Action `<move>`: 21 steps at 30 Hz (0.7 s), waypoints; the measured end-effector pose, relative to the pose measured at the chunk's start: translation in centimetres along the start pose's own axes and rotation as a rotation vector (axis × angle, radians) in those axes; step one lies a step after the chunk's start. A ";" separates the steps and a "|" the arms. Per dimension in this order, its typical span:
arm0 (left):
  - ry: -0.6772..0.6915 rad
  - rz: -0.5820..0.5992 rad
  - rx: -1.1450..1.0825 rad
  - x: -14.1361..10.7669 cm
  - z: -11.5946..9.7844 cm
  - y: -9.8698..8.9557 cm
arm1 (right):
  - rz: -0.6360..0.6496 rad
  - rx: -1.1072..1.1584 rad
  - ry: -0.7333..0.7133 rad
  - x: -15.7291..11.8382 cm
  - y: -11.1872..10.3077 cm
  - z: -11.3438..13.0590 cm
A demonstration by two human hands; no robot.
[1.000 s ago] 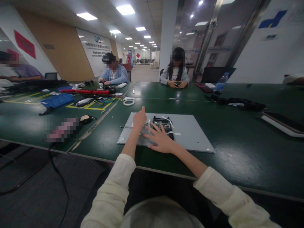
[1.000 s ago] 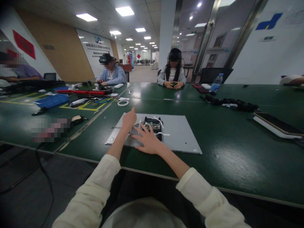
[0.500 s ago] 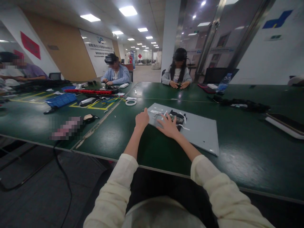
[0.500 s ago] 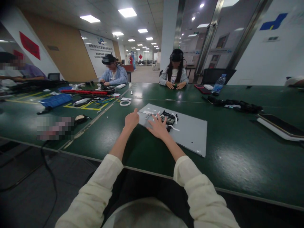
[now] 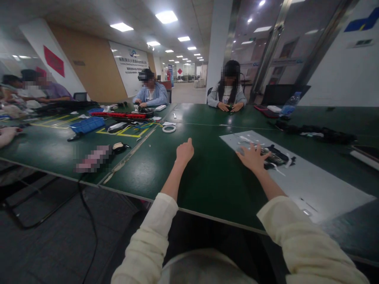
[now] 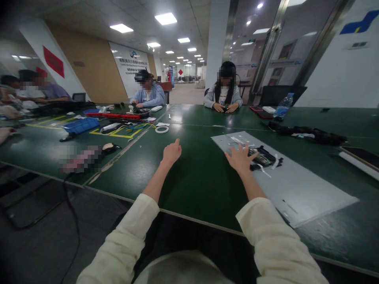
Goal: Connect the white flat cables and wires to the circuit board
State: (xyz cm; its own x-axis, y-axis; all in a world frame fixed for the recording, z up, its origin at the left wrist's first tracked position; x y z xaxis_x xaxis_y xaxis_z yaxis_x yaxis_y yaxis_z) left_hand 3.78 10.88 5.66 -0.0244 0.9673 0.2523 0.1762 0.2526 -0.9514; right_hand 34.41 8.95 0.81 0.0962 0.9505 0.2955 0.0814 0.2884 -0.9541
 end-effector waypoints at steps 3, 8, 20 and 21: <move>0.031 0.014 -0.001 -0.1 -0.3 0.3 | -0.004 0.018 0.092 -0.2 1.0 -4.8; 0.092 0.049 -0.013 -0.1 -0.5 1.2 | -0.014 0.003 0.222 -1.1 2.6 -12.2; 0.123 0.099 -0.022 -0.6 -0.9 1.8 | -0.122 0.055 0.384 -4.8 3.5 -24.2; 0.121 0.107 -0.015 -0.7 -0.9 1.8 | -0.121 0.071 0.382 -4.9 3.5 -24.7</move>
State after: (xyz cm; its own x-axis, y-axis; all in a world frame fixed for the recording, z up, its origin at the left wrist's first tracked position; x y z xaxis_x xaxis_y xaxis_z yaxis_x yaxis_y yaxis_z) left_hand 5.01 10.69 3.93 0.1136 0.9789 0.1696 0.1856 0.1468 -0.9716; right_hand 58.70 2.42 -2.80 0.4533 0.8014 0.3904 0.0477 0.4155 -0.9083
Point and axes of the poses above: each hand's wrist, its own x-axis towards the middle knuckle, its own y-axis out of the palm, z = x × y, the point moved 10 cm from there along x, towards the middle knuckle, and after that the axes turned 10 degrees about -y, right-handed, at the moved point
